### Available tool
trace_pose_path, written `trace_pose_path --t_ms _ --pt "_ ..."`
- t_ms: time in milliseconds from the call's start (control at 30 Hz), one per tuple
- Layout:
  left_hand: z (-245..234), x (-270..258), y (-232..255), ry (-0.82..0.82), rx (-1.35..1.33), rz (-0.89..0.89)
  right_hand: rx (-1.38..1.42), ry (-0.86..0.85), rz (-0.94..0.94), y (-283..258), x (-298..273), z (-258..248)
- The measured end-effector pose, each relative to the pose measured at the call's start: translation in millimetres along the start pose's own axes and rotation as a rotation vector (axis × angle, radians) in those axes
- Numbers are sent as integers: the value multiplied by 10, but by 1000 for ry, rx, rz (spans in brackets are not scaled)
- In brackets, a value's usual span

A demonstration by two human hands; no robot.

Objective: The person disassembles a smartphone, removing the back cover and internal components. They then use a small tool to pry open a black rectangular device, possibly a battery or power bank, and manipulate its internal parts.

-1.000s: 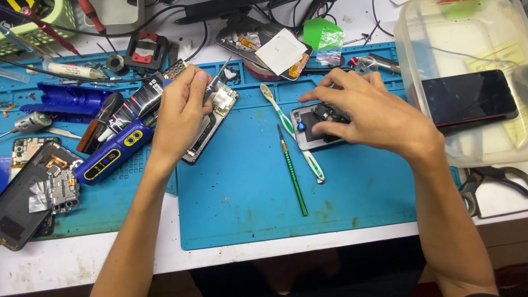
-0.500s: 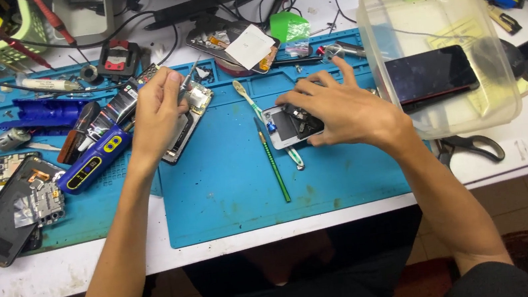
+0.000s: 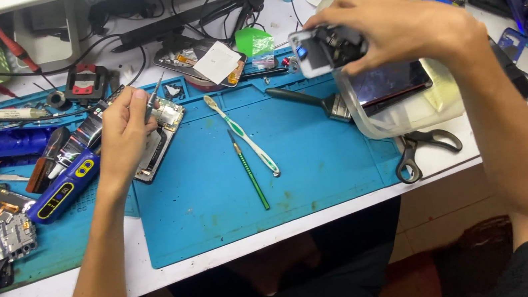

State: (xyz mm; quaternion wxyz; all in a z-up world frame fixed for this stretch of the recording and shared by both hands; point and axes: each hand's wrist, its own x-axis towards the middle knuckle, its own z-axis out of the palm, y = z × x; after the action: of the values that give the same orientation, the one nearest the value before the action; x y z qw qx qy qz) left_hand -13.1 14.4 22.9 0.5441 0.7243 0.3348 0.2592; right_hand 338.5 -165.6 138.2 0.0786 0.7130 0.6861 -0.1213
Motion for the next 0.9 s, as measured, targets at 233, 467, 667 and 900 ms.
trace_pose_path --t_ms 233,467,667,900 --pt "17 -1 23 -22 -46 -18 7 -67 272 762 3 299" --pt "30 24 -37 -24 -30 -6 58 -123 323 932 193 492" --pt "37 44 -47 -35 -31 -8 77 -91 292 967 337 446" --pt "43 19 -13 -32 -38 -28 90 -130 328 994 392 563"
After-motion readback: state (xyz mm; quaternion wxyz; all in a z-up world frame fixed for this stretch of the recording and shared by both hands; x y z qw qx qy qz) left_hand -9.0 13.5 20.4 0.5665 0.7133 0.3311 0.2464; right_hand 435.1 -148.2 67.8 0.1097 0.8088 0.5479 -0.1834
